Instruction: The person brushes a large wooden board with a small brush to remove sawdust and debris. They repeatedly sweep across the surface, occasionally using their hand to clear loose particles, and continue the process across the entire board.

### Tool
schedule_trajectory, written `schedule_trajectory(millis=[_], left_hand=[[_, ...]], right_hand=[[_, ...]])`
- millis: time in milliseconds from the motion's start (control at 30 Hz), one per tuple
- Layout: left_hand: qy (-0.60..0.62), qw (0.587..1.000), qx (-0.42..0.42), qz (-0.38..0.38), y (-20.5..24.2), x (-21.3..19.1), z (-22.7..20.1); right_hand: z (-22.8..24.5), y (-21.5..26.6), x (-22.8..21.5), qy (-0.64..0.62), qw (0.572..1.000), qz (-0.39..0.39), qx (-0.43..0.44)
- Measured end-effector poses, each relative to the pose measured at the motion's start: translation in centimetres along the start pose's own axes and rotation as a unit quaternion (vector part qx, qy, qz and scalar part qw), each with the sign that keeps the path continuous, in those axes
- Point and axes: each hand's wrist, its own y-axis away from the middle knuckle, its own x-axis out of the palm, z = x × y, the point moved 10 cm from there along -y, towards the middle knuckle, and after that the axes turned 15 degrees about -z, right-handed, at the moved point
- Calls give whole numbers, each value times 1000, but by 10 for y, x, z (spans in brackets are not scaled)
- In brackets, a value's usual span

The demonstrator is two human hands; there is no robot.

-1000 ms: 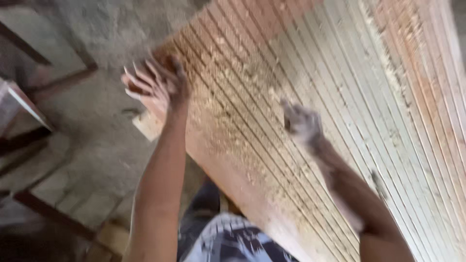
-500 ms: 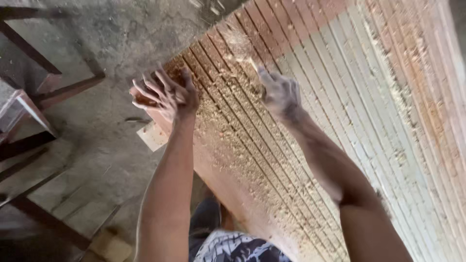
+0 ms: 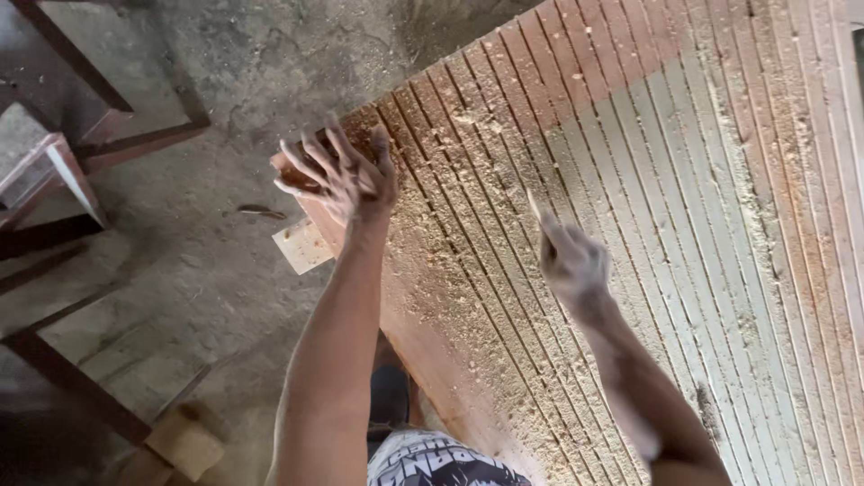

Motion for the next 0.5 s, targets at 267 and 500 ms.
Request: schedule_trajectory(millis=[267, 500], left_hand=[[6, 1000, -7, 14, -3, 4, 0], [1, 1000, 1, 0, -4, 5, -1]], right_hand=[[-7, -248, 221, -27, 993, 56, 96], [51, -199, 113, -246, 948, 20, 199]])
